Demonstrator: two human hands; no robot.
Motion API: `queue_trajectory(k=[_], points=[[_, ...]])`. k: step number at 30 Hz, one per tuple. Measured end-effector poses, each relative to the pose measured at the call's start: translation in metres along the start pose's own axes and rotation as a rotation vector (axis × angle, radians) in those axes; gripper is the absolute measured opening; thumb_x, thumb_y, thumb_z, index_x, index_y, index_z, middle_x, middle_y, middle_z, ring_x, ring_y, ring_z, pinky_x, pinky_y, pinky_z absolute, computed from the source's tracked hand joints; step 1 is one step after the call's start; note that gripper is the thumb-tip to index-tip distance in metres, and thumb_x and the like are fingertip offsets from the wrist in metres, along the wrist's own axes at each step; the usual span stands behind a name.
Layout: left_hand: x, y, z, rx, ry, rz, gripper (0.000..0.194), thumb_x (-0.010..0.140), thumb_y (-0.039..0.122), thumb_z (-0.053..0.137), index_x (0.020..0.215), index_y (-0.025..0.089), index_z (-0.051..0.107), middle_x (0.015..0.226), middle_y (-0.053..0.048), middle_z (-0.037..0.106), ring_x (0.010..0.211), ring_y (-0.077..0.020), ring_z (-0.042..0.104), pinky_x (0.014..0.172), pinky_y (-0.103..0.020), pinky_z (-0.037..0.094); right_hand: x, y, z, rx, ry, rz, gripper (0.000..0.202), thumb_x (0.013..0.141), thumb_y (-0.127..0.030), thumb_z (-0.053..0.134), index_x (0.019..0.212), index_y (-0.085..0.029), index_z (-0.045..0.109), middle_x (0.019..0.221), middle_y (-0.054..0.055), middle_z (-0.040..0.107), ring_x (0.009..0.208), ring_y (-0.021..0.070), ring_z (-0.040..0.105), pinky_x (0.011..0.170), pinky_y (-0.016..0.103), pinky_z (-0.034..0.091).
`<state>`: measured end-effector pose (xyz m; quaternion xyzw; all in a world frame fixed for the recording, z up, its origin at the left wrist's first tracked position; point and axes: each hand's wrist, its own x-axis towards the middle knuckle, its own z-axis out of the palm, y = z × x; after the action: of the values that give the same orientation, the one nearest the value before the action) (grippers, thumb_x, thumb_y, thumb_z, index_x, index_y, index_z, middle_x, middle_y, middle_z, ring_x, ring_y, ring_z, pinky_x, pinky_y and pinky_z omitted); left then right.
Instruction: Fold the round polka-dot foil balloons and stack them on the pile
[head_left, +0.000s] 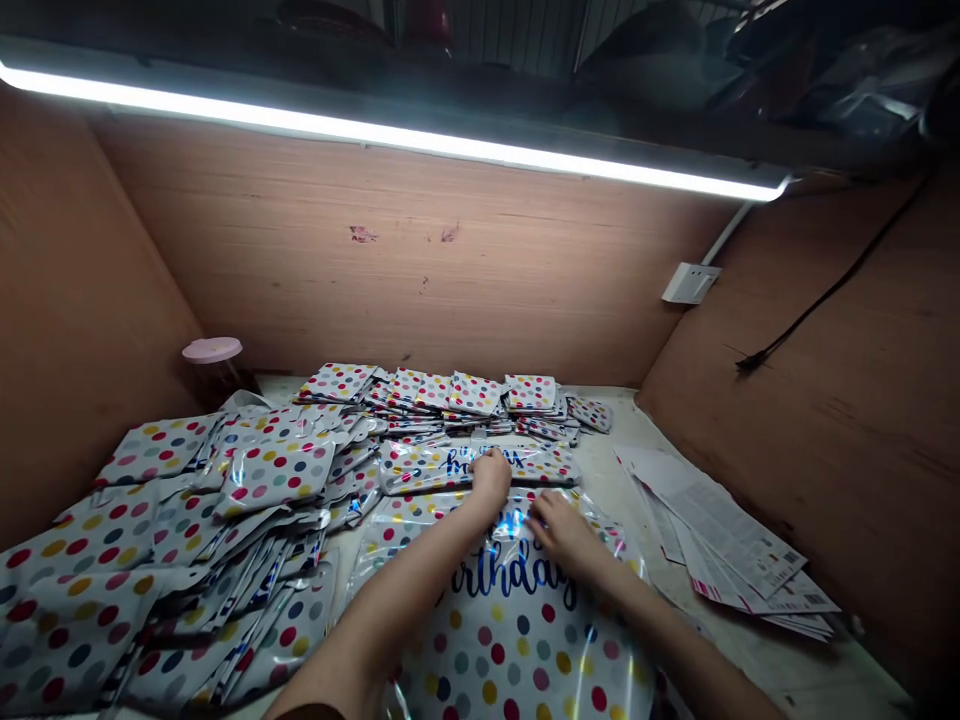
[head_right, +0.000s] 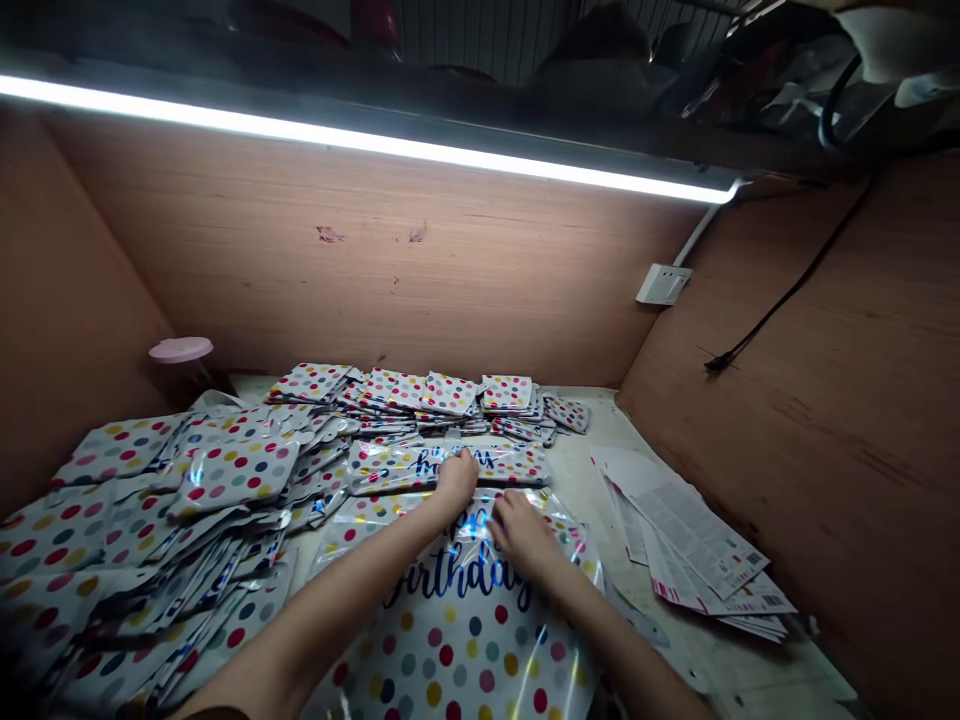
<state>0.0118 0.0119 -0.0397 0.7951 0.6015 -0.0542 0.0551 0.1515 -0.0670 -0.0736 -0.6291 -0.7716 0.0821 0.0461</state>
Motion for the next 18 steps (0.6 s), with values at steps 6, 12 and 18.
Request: queue_trajectory(k=[6, 12, 18], points=[[-0.014, -0.036, -0.112, -0.033, 0.204, -0.030, 0.023, 0.093, 0.020, 0.047, 0.107, 0.011, 0.063, 0.102, -0.015, 0.066, 0.099, -0.0240, 0.064, 0.085, -0.036, 0.050, -0.030, 0.015, 0.050, 0.006, -0.031, -0.100, 0.063, 0.092, -0.064, 0.026, 0.148, -0.036, 0.022, 0.159, 0.001, 0.008, 0.144, 0.0285, 0.000, 0.115, 0.050, 0.007], [-0.084, -0.083, -0.240, -0.062, 0.827, -0.046, 0.042, 0.096, 0.029, 0.029, 0.111, 0.003, 0.060, 0.098, -0.012, 0.066, 0.106, -0.0286, 0.061, 0.087, -0.041, 0.043, -0.024, 0.019, 0.056, 0.007, 0.003, -0.108, 0.060, 0.093, -0.062, 0.027, 0.147, -0.035, 0.025, 0.158, 0.002, 0.010, 0.144, 0.0272, 0.002, 0.114, 0.052, 0.007], [-0.132, -0.107, -0.223, -0.137, 1.053, 0.269, 0.056, 0.097, 0.041, 0.021, 0.111, 0.002, 0.058, 0.103, -0.011, 0.067, 0.111, -0.0289, 0.059, 0.091, -0.043, 0.043, -0.043, -0.001, 0.035, 0.118, 0.342, 0.018, 0.093, 0.087, -0.061, 0.045, 0.151, -0.015, -0.005, 0.157, 0.017, 0.004, 0.143, 0.0342, -0.004, 0.113, 0.058, 0.010]])
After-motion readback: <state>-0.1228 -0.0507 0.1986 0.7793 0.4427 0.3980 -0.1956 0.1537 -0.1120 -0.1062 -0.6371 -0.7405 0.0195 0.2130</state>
